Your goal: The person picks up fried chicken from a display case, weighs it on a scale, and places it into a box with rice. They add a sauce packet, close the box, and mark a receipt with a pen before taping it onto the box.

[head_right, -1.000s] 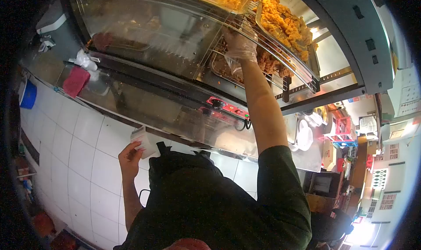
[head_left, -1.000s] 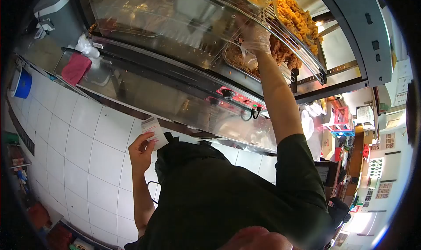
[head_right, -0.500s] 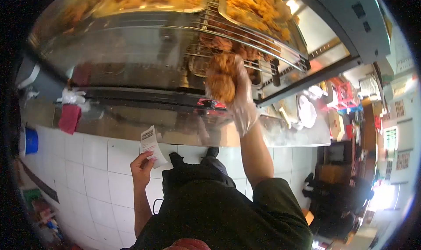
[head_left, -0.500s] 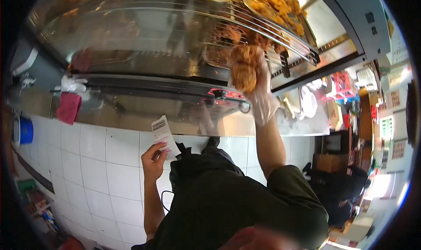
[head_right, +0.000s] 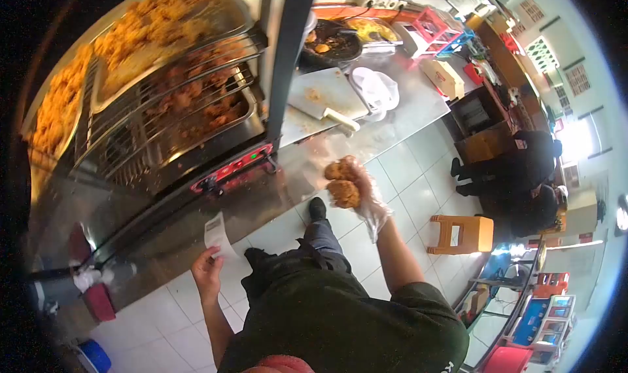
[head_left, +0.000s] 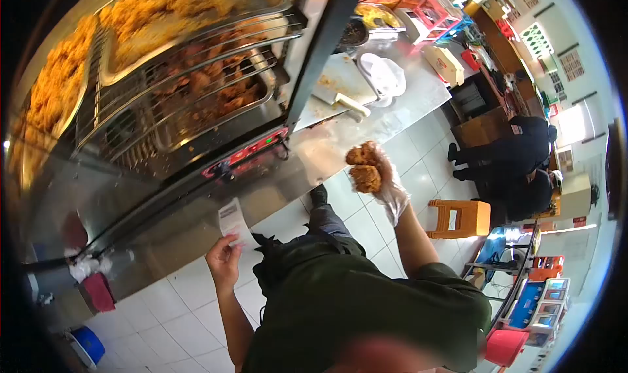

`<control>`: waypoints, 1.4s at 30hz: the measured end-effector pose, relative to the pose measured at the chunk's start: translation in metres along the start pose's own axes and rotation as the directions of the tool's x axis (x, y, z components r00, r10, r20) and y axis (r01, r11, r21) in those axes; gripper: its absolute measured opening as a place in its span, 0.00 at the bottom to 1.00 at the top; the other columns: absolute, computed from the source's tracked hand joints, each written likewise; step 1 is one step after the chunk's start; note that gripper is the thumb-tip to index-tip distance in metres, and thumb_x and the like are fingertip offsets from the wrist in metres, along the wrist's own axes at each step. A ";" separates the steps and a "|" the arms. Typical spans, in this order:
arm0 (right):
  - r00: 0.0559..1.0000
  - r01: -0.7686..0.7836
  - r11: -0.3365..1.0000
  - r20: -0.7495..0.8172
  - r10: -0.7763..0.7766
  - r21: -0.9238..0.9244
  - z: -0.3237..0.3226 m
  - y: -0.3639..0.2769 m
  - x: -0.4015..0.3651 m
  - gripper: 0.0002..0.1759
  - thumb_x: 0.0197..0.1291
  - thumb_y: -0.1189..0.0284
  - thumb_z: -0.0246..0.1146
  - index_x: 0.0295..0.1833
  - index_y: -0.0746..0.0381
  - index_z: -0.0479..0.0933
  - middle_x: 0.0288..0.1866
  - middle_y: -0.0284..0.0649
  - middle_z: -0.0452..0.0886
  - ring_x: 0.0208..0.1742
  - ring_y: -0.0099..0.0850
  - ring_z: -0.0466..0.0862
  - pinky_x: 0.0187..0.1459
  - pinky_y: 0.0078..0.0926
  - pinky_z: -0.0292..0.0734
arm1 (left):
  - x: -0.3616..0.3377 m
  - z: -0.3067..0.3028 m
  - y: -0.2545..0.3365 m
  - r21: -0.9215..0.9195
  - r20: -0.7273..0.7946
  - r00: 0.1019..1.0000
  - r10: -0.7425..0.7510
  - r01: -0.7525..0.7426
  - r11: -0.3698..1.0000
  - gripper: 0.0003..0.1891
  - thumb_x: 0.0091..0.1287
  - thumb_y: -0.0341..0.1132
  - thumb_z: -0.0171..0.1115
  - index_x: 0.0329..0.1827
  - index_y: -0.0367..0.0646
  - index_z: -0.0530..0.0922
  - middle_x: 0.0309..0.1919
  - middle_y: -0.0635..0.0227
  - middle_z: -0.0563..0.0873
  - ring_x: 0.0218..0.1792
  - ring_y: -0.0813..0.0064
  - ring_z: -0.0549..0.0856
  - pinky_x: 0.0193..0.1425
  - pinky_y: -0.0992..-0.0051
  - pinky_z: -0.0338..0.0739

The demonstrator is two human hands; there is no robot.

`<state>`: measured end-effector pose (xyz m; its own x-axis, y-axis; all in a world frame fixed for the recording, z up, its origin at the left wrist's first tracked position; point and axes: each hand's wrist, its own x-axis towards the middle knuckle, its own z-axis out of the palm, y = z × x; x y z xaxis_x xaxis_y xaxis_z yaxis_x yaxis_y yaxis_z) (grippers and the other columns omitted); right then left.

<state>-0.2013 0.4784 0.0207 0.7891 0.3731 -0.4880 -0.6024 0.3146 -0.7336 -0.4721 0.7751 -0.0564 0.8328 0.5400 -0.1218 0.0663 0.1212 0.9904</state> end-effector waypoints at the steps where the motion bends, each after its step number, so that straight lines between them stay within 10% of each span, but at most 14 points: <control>1: 0.999 0.001 1.000 -0.044 -0.001 -0.014 -0.021 -0.017 0.001 0.29 0.60 0.49 0.62 0.56 0.59 0.68 0.44 0.44 0.80 0.38 0.37 0.85 0.33 0.35 0.85 | 0.003 0.011 -0.002 -0.044 0.031 0.999 -0.012 0.014 0.999 0.08 0.61 0.23 0.64 0.43 0.34 0.82 0.35 0.72 0.82 0.30 0.88 0.74 0.37 0.85 0.71; 6: 0.984 0.112 0.993 -0.137 -0.114 -0.022 -0.137 -0.088 0.038 0.31 0.61 0.42 0.57 0.52 0.60 0.72 0.39 0.41 0.81 0.30 0.34 0.83 0.25 0.29 0.80 | 0.035 0.117 0.009 -0.127 0.172 0.976 -0.131 0.154 0.980 0.04 0.64 0.24 0.62 0.40 0.34 0.81 0.34 0.69 0.82 0.37 0.83 0.81 0.43 0.82 0.76; 11: 1.000 0.009 1.000 0.025 -0.009 -0.022 -0.242 -0.153 0.138 0.24 0.63 0.54 0.61 0.54 0.60 0.71 0.40 0.42 0.81 0.33 0.32 0.84 0.31 0.30 0.83 | 0.101 0.281 -0.027 0.006 0.474 0.873 -0.116 0.128 0.992 0.08 0.64 0.27 0.63 0.45 0.35 0.81 0.41 0.67 0.84 0.41 0.81 0.82 0.49 0.79 0.77; 19: 0.958 -0.243 0.970 0.159 0.240 -0.001 -0.290 -0.196 0.236 0.29 0.59 0.59 0.66 0.59 0.66 0.69 0.47 0.45 0.81 0.43 0.36 0.85 0.43 0.35 0.85 | 0.187 0.512 -0.041 0.035 0.557 0.805 -0.207 0.225 0.974 0.19 0.64 0.25 0.61 0.58 0.37 0.74 0.43 0.66 0.84 0.42 0.80 0.82 0.46 0.78 0.78; 32: 0.909 -0.216 0.973 0.380 0.171 0.078 -0.285 -0.246 0.282 0.29 0.62 0.64 0.64 0.65 0.63 0.65 0.53 0.45 0.78 0.52 0.36 0.81 0.53 0.34 0.80 | 0.272 0.600 -0.025 0.322 0.438 0.889 -0.133 -0.017 0.947 0.30 0.58 0.24 0.62 0.67 0.42 0.66 0.34 0.59 0.84 0.35 0.71 0.85 0.38 0.72 0.78; 34: 0.929 -0.178 0.982 0.341 0.147 0.062 -0.303 -0.262 0.267 0.30 0.64 0.64 0.59 0.68 0.64 0.62 0.55 0.48 0.77 0.53 0.38 0.81 0.52 0.35 0.82 | 0.278 0.616 -0.003 0.732 0.465 0.811 -0.354 -0.128 0.669 0.39 0.56 0.29 0.63 0.74 0.44 0.58 0.43 0.48 0.83 0.44 0.58 0.85 0.49 0.67 0.78; 42: 0.974 -0.088 0.986 0.222 0.055 0.141 -0.359 -0.296 0.218 0.31 0.65 0.63 0.59 0.69 0.65 0.60 0.51 0.48 0.77 0.51 0.40 0.81 0.51 0.37 0.81 | 0.293 0.629 -0.026 0.867 0.395 0.825 -0.404 -0.189 0.461 0.48 0.54 0.35 0.61 0.78 0.53 0.45 0.49 0.42 0.81 0.52 0.47 0.81 0.55 0.60 0.74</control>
<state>0.1921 0.1535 -0.0380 0.7086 0.5741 -0.4101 -0.6801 0.4009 -0.6138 0.1158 0.4057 -0.0770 0.8775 0.0676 -0.4748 0.3493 -0.7685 0.5361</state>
